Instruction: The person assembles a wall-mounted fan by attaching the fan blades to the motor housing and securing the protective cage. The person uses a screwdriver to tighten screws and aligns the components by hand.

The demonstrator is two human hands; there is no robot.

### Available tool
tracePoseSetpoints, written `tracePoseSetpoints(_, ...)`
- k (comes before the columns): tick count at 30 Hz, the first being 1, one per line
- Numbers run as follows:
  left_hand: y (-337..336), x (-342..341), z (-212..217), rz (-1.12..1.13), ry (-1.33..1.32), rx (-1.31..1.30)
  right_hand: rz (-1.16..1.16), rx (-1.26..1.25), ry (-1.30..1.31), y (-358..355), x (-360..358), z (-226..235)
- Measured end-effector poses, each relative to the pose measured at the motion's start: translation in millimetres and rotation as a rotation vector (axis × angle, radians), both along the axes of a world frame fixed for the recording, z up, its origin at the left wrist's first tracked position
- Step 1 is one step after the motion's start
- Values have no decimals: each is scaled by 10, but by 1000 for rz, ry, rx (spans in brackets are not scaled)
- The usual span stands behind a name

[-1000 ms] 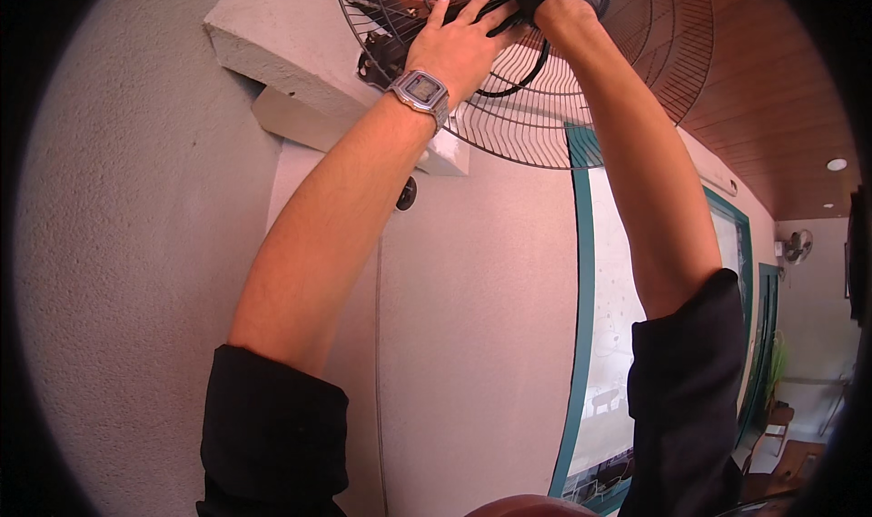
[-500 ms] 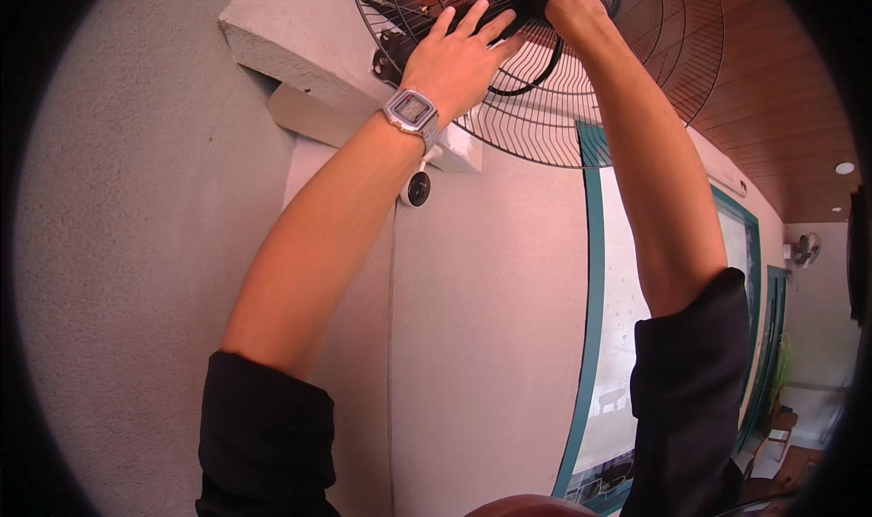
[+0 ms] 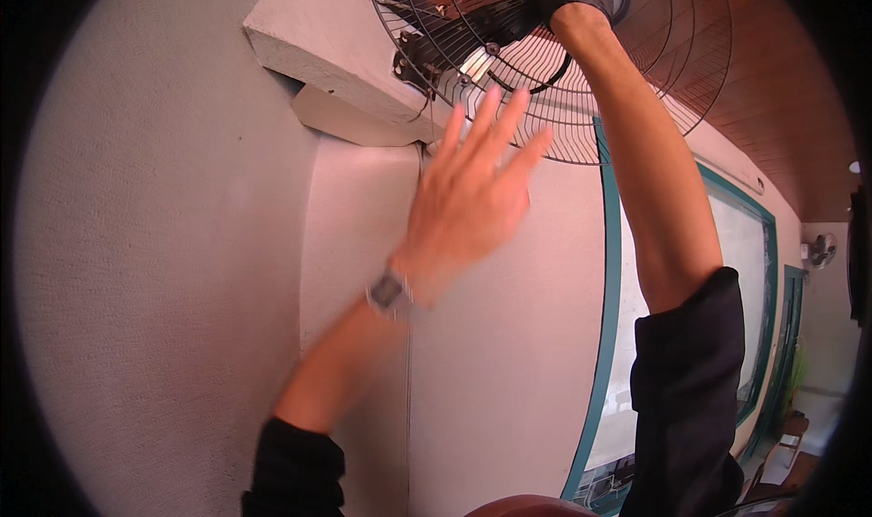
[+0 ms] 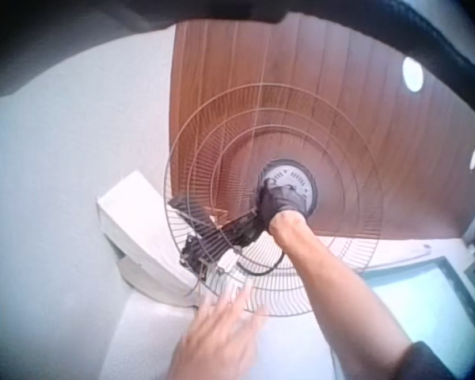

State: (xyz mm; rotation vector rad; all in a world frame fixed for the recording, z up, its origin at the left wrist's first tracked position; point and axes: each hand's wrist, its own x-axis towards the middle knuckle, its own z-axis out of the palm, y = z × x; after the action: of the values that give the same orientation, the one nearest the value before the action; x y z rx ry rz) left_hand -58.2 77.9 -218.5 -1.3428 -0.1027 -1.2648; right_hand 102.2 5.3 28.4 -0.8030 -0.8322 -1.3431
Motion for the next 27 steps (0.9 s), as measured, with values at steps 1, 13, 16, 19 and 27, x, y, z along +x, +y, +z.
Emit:
tracePoseSetpoints(1,22,21,-239,-55,12,-72,-14,-69,0,-20,47,1)
tracePoseSetpoints(13,-717,-393,-1748,-496,-23,-304,8,-130,18,-78,-169,-54)
tracePoseSetpoints(16,-892,-308,-1850,-841,36,-277,91,-147,-31,-168,-123,56)
tracePoseSetpoints(19,-874,-218,-1783,-1043,389,-295,-38,-157,-85,-116,145,156)
tracePoseSetpoints(27,-950,173,-1702,-1396,685,-631,297,-173,-540,-77,438,-1555)
